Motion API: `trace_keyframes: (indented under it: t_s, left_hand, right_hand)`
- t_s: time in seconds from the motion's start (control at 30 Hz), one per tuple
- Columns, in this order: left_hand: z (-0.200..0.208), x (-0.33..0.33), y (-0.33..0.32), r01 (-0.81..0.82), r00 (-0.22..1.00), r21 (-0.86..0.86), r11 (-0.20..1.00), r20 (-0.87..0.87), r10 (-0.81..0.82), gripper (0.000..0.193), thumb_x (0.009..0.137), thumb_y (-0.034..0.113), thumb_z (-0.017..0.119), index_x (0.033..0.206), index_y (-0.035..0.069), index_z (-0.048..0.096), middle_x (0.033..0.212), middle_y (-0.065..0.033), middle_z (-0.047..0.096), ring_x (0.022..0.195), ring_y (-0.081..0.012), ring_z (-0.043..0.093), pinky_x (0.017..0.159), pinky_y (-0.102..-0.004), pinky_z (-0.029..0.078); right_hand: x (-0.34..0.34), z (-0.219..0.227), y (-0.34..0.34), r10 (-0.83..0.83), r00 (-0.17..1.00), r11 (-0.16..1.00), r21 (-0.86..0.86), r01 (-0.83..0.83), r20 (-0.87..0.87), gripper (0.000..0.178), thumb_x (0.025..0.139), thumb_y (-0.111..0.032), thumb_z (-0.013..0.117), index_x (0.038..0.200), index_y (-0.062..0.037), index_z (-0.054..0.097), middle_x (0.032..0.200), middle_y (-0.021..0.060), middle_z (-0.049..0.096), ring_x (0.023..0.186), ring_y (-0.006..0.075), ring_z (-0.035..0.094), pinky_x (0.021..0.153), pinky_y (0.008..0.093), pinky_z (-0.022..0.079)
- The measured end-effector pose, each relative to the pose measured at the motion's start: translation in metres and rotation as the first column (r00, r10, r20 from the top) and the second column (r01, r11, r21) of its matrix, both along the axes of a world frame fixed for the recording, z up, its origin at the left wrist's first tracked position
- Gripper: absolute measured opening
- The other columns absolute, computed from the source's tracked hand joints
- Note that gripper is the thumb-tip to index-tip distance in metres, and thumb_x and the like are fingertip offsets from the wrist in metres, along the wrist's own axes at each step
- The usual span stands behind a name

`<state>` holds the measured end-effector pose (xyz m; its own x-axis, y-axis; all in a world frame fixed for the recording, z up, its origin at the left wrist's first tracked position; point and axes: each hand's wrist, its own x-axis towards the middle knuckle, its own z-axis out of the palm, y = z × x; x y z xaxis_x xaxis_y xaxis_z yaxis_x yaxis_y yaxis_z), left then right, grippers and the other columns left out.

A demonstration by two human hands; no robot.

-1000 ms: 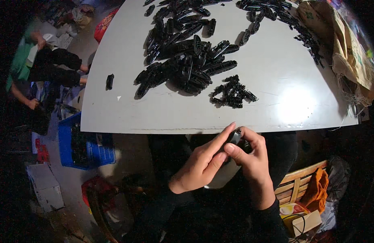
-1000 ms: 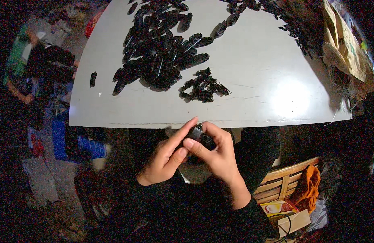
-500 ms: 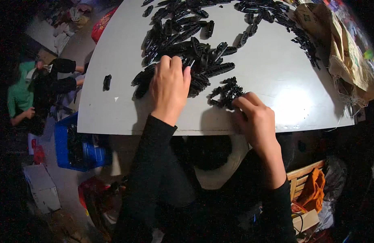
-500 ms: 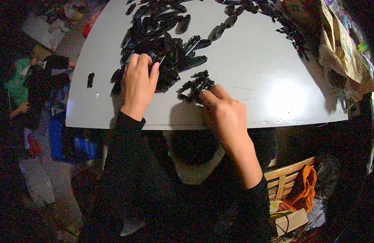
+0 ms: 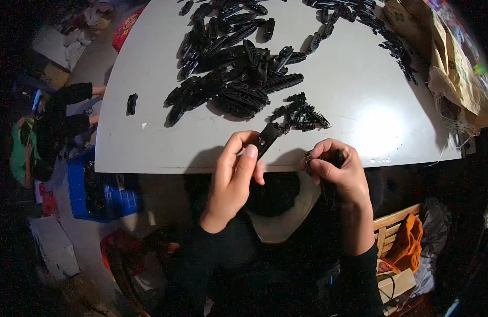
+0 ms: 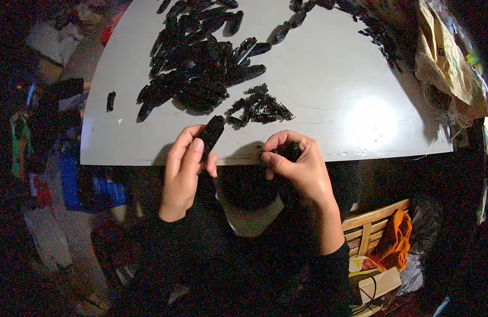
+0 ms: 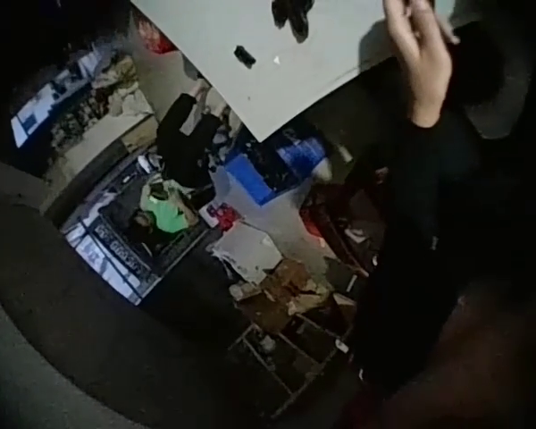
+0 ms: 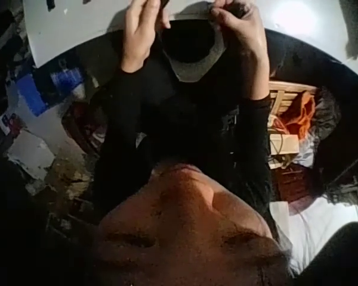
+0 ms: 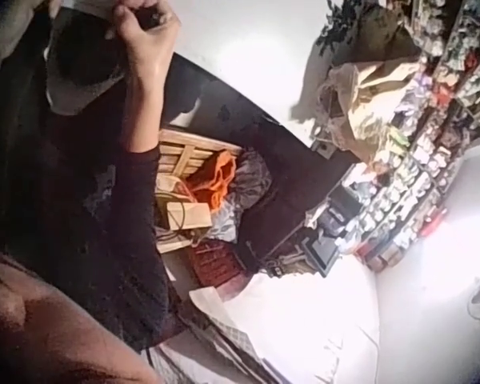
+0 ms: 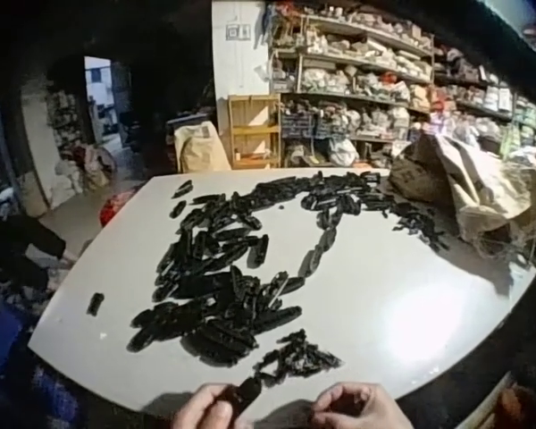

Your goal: Assembling small black mechanical components on a workbench.

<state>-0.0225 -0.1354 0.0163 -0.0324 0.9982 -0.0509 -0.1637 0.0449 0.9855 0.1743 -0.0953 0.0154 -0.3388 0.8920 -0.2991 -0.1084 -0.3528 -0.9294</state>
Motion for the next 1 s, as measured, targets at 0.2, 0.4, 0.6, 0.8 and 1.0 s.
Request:
trace_keyframes:
  t_s: [0.2,0.4,0.6,0.8,1.0]
  left_hand:
    - [-0.002,0.017,-0.008,0.096,0.992,-0.028,0.995,0.089,-0.093,0.027,0.095,0.019,0.04,0.115,0.001,0.04,0.08,-0.0065,0.052,0.056,-0.0072,0.045,0.05,-0.0191,0.038]
    - [-0.016,0.027,-0.015,0.115,0.993,-0.011,0.993,-0.018,-0.115,0.032,0.095,0.015,0.04,0.123,0.0,0.036,0.088,-0.0027,0.05,0.065,-0.0056,0.044,0.056,-0.0183,0.038]
    - [-0.01,0.037,-0.021,0.028,0.981,0.057,0.998,-0.195,-0.017,0.035,0.095,0.012,0.04,0.127,-0.001,0.034,0.098,-0.0023,0.048,0.083,-0.0058,0.044,0.072,-0.0214,0.041]
    - [-0.007,0.036,-0.02,0.051,0.943,0.197,0.979,-0.333,0.018,0.041,0.094,0.014,0.04,0.129,-0.005,0.031,0.105,-0.0171,0.051,0.089,-0.0217,0.052,0.078,-0.0314,0.042]
    - [-0.003,0.031,-0.027,0.187,0.939,0.151,0.971,-0.317,-0.132,0.053,0.095,0.018,0.039,0.138,-0.004,0.017,0.123,-0.0204,0.043,0.096,-0.0233,0.051,0.085,-0.0337,0.042]
  right_hand:
    - [-0.001,-0.001,-0.015,-0.035,0.995,0.998,-0.056,0.03,-0.098,0.018,0.072,-0.008,0.066,0.086,-0.0042,0.055,0.079,0.0081,0.064,0.056,0.008,0.054,0.051,0.0181,0.042]
    - [-0.016,0.004,-0.028,-0.117,0.981,0.989,-0.113,0.1,-0.157,0.015,0.074,-0.004,0.065,0.085,-0.0034,0.055,0.073,0.0036,0.06,0.057,0.0084,0.055,0.051,0.0176,0.043]
    - [-0.034,-0.001,-0.036,-0.199,0.973,0.98,0.006,0.201,-0.115,0.013,0.077,-0.002,0.066,0.084,-0.0021,0.056,0.071,0.0019,0.058,0.06,0.0084,0.056,0.056,0.0192,0.044]
    - [-0.024,0.0,-0.035,-0.067,0.987,0.997,-0.058,0.059,-0.144,0.014,0.08,-0.008,0.066,0.083,0.0017,0.056,0.074,0.0029,0.057,0.062,0.0089,0.055,0.06,0.0215,0.046]
    - [-0.026,0.002,-0.037,-0.055,0.968,0.996,-0.081,0.036,-0.244,0.012,0.082,-0.008,0.064,0.082,0.0013,0.056,0.074,0.0031,0.057,0.061,0.0098,0.055,0.058,0.0218,0.044]
